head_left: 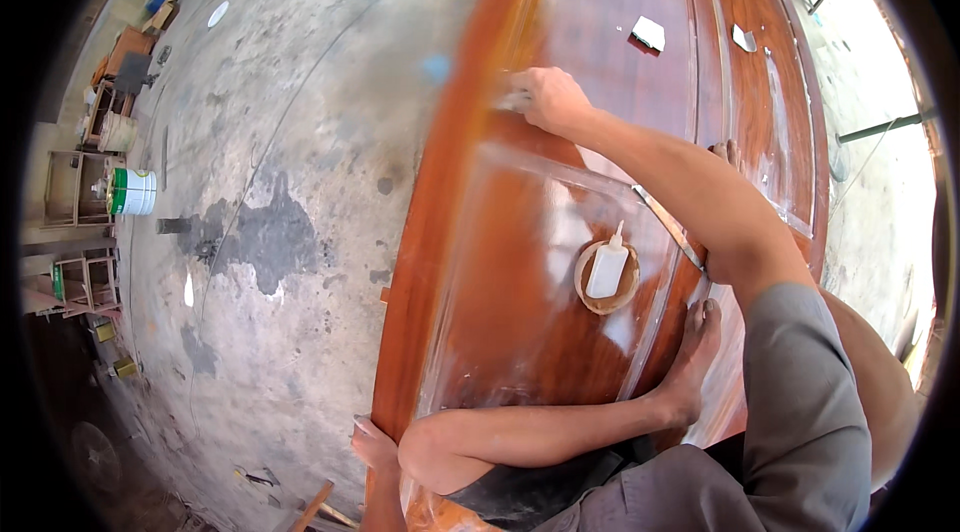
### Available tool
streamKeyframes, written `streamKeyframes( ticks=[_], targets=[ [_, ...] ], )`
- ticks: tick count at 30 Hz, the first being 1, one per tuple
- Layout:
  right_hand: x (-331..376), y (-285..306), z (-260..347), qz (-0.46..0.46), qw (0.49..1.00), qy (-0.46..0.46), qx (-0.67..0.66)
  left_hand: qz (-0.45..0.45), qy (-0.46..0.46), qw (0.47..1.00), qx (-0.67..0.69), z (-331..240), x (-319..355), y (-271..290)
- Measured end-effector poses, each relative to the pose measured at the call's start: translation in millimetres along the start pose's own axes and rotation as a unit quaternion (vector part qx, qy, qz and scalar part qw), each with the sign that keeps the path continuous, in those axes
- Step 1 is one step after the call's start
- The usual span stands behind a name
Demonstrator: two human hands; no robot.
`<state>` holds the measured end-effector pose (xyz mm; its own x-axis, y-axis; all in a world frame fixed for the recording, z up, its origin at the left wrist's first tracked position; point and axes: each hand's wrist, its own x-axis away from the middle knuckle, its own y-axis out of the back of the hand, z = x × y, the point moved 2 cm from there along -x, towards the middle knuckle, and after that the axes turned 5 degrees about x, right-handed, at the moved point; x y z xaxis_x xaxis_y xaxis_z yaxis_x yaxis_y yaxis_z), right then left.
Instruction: The person applies a white substance to a large wooden furniture piece using a small wooden stick and a cloth. They spread the substance into the grooves and wipe the surface repeatedly.
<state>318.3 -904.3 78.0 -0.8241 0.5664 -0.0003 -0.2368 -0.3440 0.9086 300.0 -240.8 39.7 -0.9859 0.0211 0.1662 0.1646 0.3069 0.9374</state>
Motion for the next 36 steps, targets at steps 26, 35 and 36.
streamKeyframes(
  ticks=[26, 35, 36],
  targets=[
    [-24, -10, -2, 0.025, 0.999, 0.038, 0.027, 0.004, -0.028, 0.999, -0.022, -7, -3, -4],
    [-9, -16, -4, -0.065, 0.996, 0.060, -0.016, -0.002, -0.027, 0.997, 0.071, -23, -1, -1],
    [-9, -15, 6, -0.061, 0.996, 0.058, -0.019, -0.008, -0.023, 0.998, 0.052, -18, -1, 1]
  ],
)
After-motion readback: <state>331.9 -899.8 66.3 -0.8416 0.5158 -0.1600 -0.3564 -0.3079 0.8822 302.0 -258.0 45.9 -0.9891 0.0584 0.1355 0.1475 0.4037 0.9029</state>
